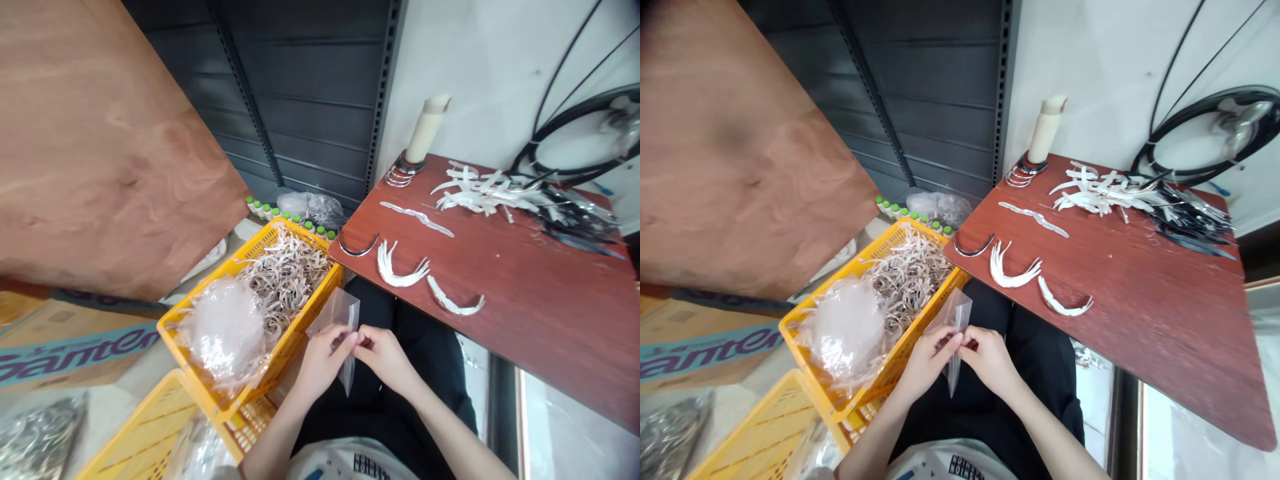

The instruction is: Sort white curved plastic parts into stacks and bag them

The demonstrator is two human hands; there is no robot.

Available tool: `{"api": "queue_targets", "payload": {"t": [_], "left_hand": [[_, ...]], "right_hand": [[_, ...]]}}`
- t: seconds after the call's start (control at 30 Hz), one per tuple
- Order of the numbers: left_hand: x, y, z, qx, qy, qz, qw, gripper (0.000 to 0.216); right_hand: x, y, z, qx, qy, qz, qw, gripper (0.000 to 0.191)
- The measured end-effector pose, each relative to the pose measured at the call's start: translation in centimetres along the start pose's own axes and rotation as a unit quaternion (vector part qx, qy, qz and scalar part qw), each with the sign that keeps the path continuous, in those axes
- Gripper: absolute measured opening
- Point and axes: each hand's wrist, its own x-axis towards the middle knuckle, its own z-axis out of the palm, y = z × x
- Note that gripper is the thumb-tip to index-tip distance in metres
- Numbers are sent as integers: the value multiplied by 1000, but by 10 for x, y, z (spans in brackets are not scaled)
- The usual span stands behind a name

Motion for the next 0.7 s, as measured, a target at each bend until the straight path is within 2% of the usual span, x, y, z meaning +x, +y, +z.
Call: {"api": "queue_targets", "payload": {"t": [0.13, 0.2, 0.37, 0.47, 0.6, 0.7], "left_hand": [[2, -11, 3, -28, -17, -34, 999, 41], [2, -17, 6, -30, -8, -37, 999, 37], [1, -23, 4, 20, 114, -26, 993, 23], [1, -20, -2, 100, 150, 2, 984, 23], [-2, -6, -2, 226, 99, 49, 968, 20], [-6, 4, 5, 276, 55, 46, 959, 17]], "right_hand": [[2, -3, -10, -37, -30, -33, 998, 22], [2, -4, -12, -41, -33, -32, 998, 28], [3, 0, -14, -47, 31, 14, 998, 31], [3, 4, -15, -63, 79, 41, 994, 33], [5, 5, -10, -50, 97, 43, 993, 34], [6, 2, 0, -72, 102, 34, 992, 34]]}}
